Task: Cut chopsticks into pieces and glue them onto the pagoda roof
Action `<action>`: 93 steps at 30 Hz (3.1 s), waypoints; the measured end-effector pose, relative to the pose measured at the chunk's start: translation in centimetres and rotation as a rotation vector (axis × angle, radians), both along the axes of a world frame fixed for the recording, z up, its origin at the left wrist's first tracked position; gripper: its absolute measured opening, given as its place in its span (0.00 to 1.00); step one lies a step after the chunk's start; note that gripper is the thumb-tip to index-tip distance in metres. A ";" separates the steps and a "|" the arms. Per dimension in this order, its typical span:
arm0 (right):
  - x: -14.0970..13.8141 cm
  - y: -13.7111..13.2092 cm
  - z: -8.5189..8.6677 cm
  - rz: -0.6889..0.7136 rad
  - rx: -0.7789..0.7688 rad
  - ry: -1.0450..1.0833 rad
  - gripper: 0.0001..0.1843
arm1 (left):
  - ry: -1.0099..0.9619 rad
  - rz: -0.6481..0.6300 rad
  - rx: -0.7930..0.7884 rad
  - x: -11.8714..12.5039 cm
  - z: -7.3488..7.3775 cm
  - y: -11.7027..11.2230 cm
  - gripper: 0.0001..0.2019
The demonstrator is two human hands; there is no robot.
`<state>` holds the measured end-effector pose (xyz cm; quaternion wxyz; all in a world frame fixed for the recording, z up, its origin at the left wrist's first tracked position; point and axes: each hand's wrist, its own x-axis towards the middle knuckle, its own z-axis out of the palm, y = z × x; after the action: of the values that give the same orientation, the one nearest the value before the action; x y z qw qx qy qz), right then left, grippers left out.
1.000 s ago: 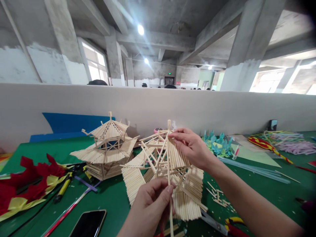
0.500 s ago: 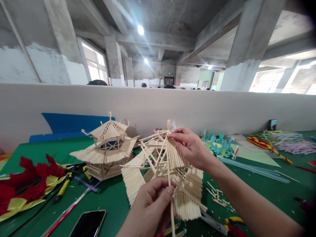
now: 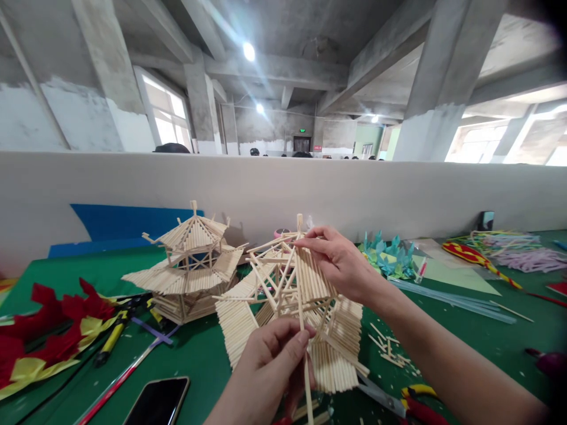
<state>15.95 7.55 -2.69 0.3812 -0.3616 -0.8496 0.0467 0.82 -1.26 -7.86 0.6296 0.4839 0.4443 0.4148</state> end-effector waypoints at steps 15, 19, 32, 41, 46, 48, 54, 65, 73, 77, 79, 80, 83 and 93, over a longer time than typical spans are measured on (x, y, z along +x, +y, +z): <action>0.5 -0.4 0.4 0.014 0.046 -0.167 0.19 | 0.016 -0.034 -0.011 -0.2 0.1 0.2 0.13; 0.4 -0.5 0.4 0.012 0.064 -0.153 0.18 | 0.032 -0.017 -0.001 -0.1 -0.1 0.4 0.13; 0.5 -0.5 0.6 0.007 0.052 -0.165 0.17 | -0.078 0.127 0.000 1.0 1.0 0.6 0.12; 0.4 -0.6 0.6 0.006 0.055 -0.163 0.16 | -0.060 0.160 0.007 1.4 1.0 0.9 0.13; 0.4 -0.5 0.6 -0.002 0.051 -0.181 0.17 | -0.096 0.154 0.008 1.5 0.9 1.0 0.13; 0.4 -0.5 0.6 -0.001 0.053 -0.180 0.17 | -0.102 0.148 0.004 1.5 0.9 1.1 0.13; 0.4 -0.5 0.7 -0.002 0.053 -0.180 0.17 | -0.069 0.154 0.016 1.5 0.8 1.2 0.13; 0.3 -0.6 0.7 0.010 0.074 -0.154 0.19 | -0.010 0.175 -0.004 1.4 1.1 0.8 0.13; 0.4 -0.4 0.7 -0.001 0.065 -0.175 0.18 | -0.012 0.184 -0.057 1.7 1.5 0.9 0.12; 0.3 -0.5 0.7 -0.005 0.046 -0.150 0.18 | -0.033 0.179 -0.038 1.5 1.0 1.1 0.11; 0.3 -0.5 0.8 -0.001 0.042 -0.136 0.19 | -0.055 0.170 -0.020 1.4 0.9 1.1 0.11; 0.3 -0.5 0.8 0.003 0.041 -0.133 0.19 | -0.055 0.165 -0.013 1.3 0.9 1.1 0.11; 0.3 -0.5 0.8 0.014 0.029 -0.130 0.19 | -0.030 0.171 -0.005 1.3 1.0 1.1 0.11; 0.6 -0.5 0.7 0.037 0.031 -0.142 0.19 | 0.017 0.191 -0.030 1.4 1.4 0.6 0.12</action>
<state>16.50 7.09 -2.03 0.3246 -0.3422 -0.8816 0.0151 2.25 -0.63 -6.50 0.5905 0.4334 0.4998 0.4622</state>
